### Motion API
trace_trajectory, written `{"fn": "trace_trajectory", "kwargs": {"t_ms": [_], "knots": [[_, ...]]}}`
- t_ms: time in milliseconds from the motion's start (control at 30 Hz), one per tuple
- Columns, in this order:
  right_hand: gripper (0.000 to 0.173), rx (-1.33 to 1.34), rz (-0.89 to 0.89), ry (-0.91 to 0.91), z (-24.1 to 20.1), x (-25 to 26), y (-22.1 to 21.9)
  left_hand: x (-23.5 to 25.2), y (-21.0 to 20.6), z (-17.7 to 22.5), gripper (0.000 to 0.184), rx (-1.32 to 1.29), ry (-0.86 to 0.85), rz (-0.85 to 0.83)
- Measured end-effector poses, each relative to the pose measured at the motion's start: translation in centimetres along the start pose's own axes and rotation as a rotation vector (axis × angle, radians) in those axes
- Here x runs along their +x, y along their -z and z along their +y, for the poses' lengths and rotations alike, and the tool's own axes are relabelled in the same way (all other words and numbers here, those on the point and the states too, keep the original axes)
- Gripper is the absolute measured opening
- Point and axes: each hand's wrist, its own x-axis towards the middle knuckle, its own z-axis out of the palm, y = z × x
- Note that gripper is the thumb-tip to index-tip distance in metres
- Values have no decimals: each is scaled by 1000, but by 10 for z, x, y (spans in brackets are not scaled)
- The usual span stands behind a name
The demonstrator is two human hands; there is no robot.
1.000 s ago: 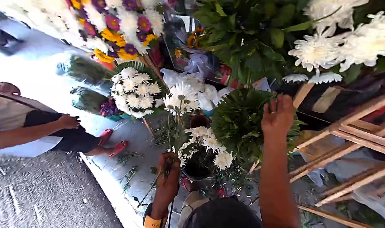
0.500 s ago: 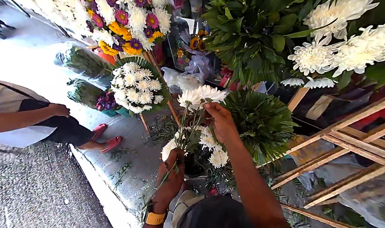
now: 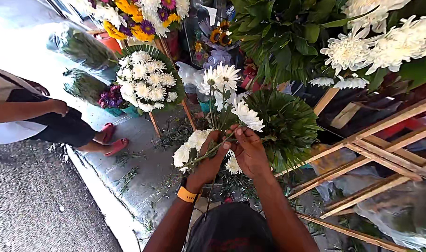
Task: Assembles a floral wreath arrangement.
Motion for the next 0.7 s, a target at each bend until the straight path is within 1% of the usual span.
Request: {"fn": "trace_trajectory", "kwargs": {"t_ms": [67,167,200,267,333,367,467,533,567,633,700], "knots": [[17,-31,1,-36,-5,0,4,0,-3,-3,44,7,-8,6],[17,-95,18,-78,-12,2,11,-7,-4,-5,42,19,38,-4],[17,-101,42,-67,-12,2,13,-10,-4,-6,39,16,62,-9],[19,-119,152,24,-18,4,24,-16,-6,-8,33,17,120,-33],[21,-180,234,115,-32,13,46,-23,-6,-8,35,21,154,-28],[22,-213,245,112,-34,15,53,-24,-6,-7,35,14,149,-17],[18,-380,129,6,-12,2,50,-14,-19,0,33,-37,105,55],[16,-398,89,-2,7,-11,45,-8,-27,2,29,63,71,84],[16,-400,109,18,12,-15,43,-8,-29,1,26,155,42,73],[16,-388,190,88,16,-19,38,-7,-29,2,23,345,40,10],[18,-344,304,205,6,-14,40,-12,-25,2,24,459,40,11]]}}
